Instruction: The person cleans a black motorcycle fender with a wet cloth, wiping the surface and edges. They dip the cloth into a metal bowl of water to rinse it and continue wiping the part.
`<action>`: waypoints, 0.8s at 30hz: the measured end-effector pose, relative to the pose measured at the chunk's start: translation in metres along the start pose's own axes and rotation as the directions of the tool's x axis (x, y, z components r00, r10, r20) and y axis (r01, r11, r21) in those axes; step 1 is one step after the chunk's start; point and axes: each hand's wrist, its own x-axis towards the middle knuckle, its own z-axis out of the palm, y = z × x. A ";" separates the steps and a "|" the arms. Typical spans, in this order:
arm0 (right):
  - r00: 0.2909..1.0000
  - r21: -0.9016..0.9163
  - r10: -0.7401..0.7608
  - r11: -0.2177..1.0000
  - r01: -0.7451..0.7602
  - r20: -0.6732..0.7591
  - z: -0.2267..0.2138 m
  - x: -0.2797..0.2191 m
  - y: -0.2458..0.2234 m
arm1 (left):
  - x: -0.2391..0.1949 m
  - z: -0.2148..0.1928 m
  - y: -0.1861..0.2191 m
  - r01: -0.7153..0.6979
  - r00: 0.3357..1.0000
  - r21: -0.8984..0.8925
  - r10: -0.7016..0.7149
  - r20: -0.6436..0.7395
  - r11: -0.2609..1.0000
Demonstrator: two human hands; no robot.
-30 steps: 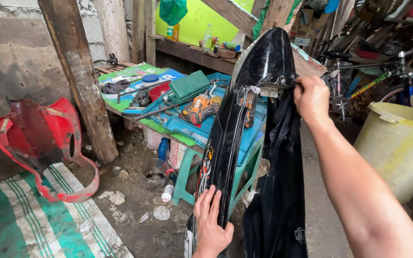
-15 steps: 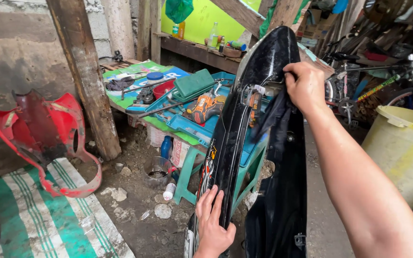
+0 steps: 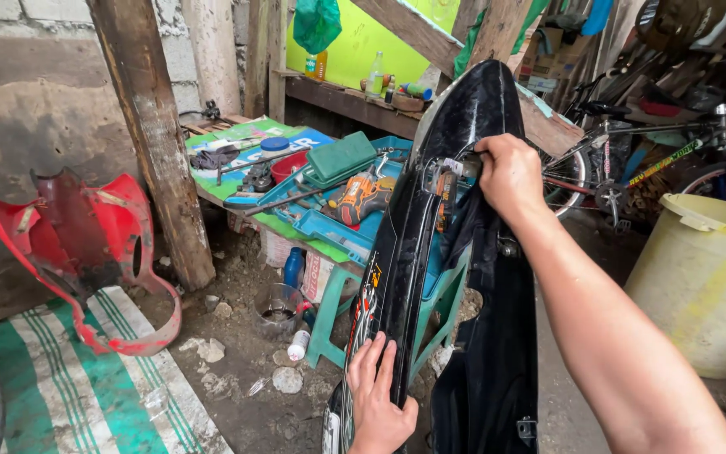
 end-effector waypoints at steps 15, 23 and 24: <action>0.997 0.036 0.061 0.998 -0.060 -0.037 -0.003 -0.004 -0.013 | 0.001 -0.001 0.004 -0.002 1.000 -0.009 0.002 -0.012 1.000; 0.980 -0.046 -0.132 0.991 0.126 -0.151 -0.019 -0.009 -0.025 | -0.001 -0.005 0.008 -0.005 1.000 0.001 0.005 0.004 1.000; 0.980 -0.042 -0.131 0.991 0.126 -0.152 -0.016 -0.006 -0.031 | -0.001 -0.004 0.007 -0.004 1.000 0.005 0.004 0.003 1.000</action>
